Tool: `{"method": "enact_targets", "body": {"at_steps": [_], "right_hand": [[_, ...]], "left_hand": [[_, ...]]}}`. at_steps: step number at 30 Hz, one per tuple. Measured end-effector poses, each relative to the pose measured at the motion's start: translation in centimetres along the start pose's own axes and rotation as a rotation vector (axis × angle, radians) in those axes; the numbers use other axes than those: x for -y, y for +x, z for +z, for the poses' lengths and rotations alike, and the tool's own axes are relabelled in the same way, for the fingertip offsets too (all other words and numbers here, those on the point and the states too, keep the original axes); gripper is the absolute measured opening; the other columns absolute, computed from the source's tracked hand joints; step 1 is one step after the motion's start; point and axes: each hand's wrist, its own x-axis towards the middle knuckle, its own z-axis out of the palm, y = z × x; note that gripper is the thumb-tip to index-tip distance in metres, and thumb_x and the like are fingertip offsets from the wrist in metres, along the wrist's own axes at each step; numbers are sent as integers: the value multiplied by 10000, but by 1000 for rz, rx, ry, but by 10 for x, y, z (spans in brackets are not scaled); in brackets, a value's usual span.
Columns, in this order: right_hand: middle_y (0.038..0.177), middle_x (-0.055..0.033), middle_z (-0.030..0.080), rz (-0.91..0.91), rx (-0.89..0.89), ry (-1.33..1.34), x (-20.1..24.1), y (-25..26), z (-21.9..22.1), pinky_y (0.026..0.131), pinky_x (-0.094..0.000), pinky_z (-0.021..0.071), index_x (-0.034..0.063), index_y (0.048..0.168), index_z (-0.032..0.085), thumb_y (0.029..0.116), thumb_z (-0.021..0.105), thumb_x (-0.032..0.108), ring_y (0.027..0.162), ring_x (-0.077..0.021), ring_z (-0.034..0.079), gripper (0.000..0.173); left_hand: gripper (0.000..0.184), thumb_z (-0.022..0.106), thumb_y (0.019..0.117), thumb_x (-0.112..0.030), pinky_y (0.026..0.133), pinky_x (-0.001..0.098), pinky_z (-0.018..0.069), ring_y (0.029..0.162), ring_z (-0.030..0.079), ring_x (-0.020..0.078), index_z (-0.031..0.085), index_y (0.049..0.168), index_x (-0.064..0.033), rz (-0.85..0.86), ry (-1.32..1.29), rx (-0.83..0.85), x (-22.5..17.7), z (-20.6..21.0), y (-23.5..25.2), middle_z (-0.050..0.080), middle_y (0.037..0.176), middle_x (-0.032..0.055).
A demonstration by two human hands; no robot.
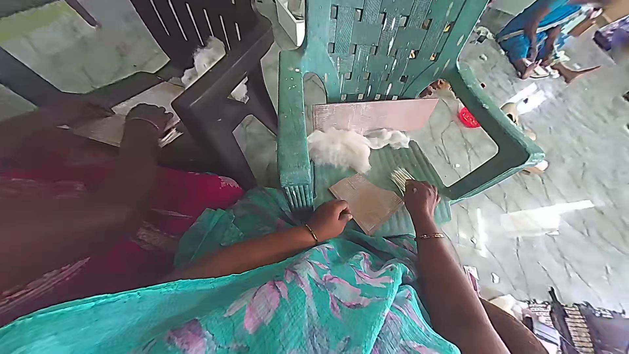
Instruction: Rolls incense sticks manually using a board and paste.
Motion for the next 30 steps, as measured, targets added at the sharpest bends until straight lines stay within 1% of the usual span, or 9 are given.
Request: {"method": "enact_targets", "body": {"at_steps": [3,5,11,13,15,19,21,26,30], "right_hand": [[1239,-248,676,19,-74,59,-15,-7,-4,1066,-677,361,44,1195,741,1042,543,170,1280,-465,545,279],[1242,-261,670,20,-64,68,-22,-12,-5,1076,-674,366,34,1192,738,1027,558,142,1283,-475,540,267],[1179,-241,689,31,39,25,-16,-12,-1,1050,-671,380,29,1090,762,970,691,268,1233,-463,563,277],[1184,-221,694,94,87,-55,-5,-7,-2,1056,-664,376,48,1063,771,961,699,308,1249,-443,559,289],[1210,-215,687,140,137,-138,7,-5,-5,1066,-651,379,39,1063,763,971,670,295,1280,-432,544,287],[1199,-239,674,83,130,-204,8,-5,-1,1052,-641,383,-5,1013,745,984,619,253,1268,-438,540,289],[1198,-251,668,45,119,-172,5,-6,-1,1050,-650,383,-16,1034,737,990,625,236,1269,-452,536,279],[1134,-250,682,-84,55,-61,-1,-2,-2,1011,-655,414,8,1024,748,970,652,158,1205,-469,563,186],[1168,-244,672,-96,125,-118,0,10,1,1028,-664,402,15,1029,748,970,660,175,1235,-464,545,191]], "left_hand": [[292,522,1067,-174,986,413,502,1066,655,290,667,1136,71,26,-23,-19,7,2,3,677,1127,219],[293,521,1065,-174,980,401,504,1054,655,281,671,1135,68,38,-33,-14,9,3,5,680,1120,216],[297,522,1067,-181,1000,413,496,1086,653,285,669,1142,66,44,-46,17,14,3,8,681,1127,213],[307,514,1074,-195,1009,421,491,1099,648,286,665,1156,60,43,-39,45,15,2,10,676,1142,212],[312,512,1076,-204,1021,421,486,1115,644,289,659,1160,58,49,-30,61,16,1,10,672,1152,211],[317,505,1080,-203,1032,419,480,1124,640,290,655,1173,61,56,-24,82,16,0,10,670,1164,214],[318,507,1078,-203,1030,422,483,1124,643,291,657,1176,60,62,-19,82,17,1,11,673,1165,213],[314,503,1081,-212,1023,438,487,1118,646,294,659,1164,48,67,12,101,16,1,11,675,1147,203],[323,489,1082,-215,1040,449,478,1150,637,301,659,1187,40,60,27,113,16,0,11,670,1177,202]]}}
